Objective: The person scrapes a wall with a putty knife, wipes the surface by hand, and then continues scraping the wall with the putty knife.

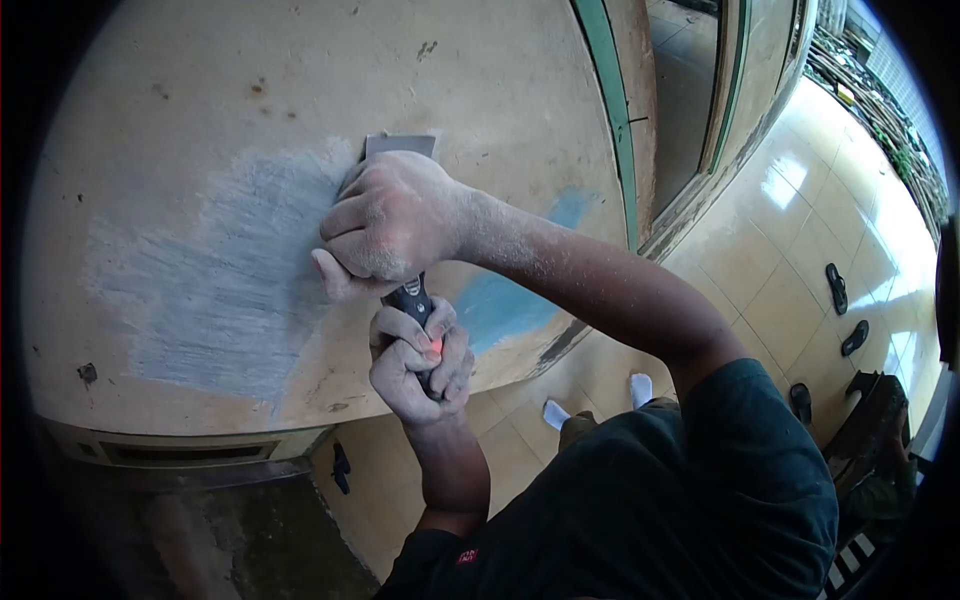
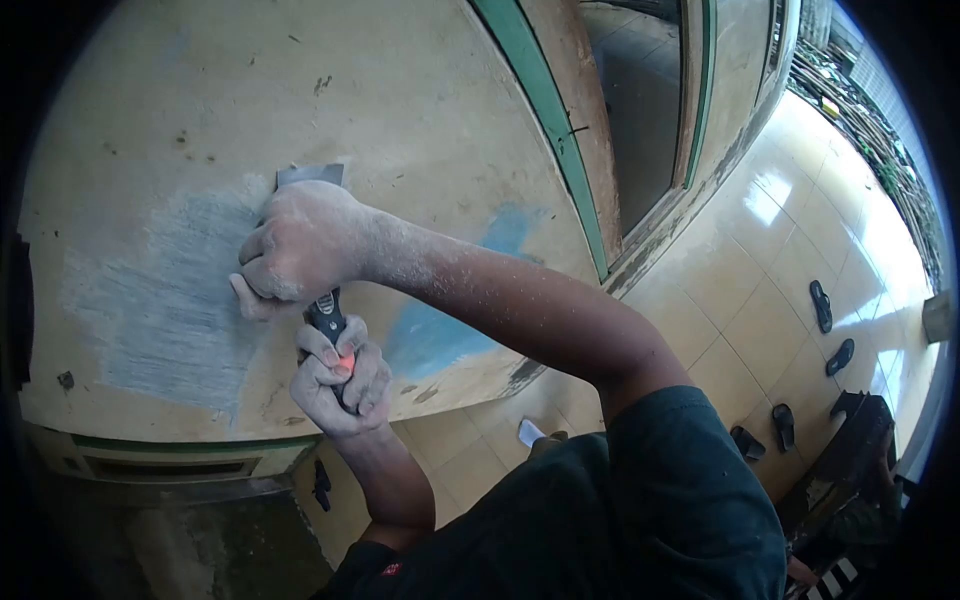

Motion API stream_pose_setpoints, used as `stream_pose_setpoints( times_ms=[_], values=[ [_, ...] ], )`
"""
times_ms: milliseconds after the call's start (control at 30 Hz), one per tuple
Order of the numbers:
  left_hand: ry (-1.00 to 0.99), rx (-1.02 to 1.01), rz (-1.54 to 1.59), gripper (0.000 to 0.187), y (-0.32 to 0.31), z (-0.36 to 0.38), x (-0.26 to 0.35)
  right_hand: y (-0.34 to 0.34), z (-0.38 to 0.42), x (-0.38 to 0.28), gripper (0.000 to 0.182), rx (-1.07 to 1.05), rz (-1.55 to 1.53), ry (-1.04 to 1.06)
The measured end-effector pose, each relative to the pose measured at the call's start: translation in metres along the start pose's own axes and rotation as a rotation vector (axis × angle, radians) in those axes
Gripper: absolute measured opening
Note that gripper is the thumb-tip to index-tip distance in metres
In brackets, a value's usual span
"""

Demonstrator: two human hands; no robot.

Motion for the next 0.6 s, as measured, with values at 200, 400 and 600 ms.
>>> stream_pose_setpoints(
  times_ms=[200, 400, 600],
  values=[
    [0.021, -0.072, 0.058, 0.009, -0.004, 0.03, -0.004, -0.004, 0.002, -0.03, 0.042, -0.011, -0.103, 0.031],
    [-0.029, -0.045, -0.006, 0.008, 0.002, 0.016, -0.005, -0.005, -0.003, -0.018, 0.042, -0.018, -0.033, 0.05],
    [-0.102, -0.13, -0.025, 0.007, -0.003, 0.013, -0.014, 0.0, -0.008, -0.016, 0.043, -0.162, -0.047, 0.071]
  ],
)
Point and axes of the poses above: each hand's wrist, its own z-axis away from the middle knuckle, its own y-axis out of the back of the hand, x = y × z, the point moved 2 cm from there along -z, towards the middle knuckle, and after that the axes turned 5 degrees about -x, right-handed, at the moved point
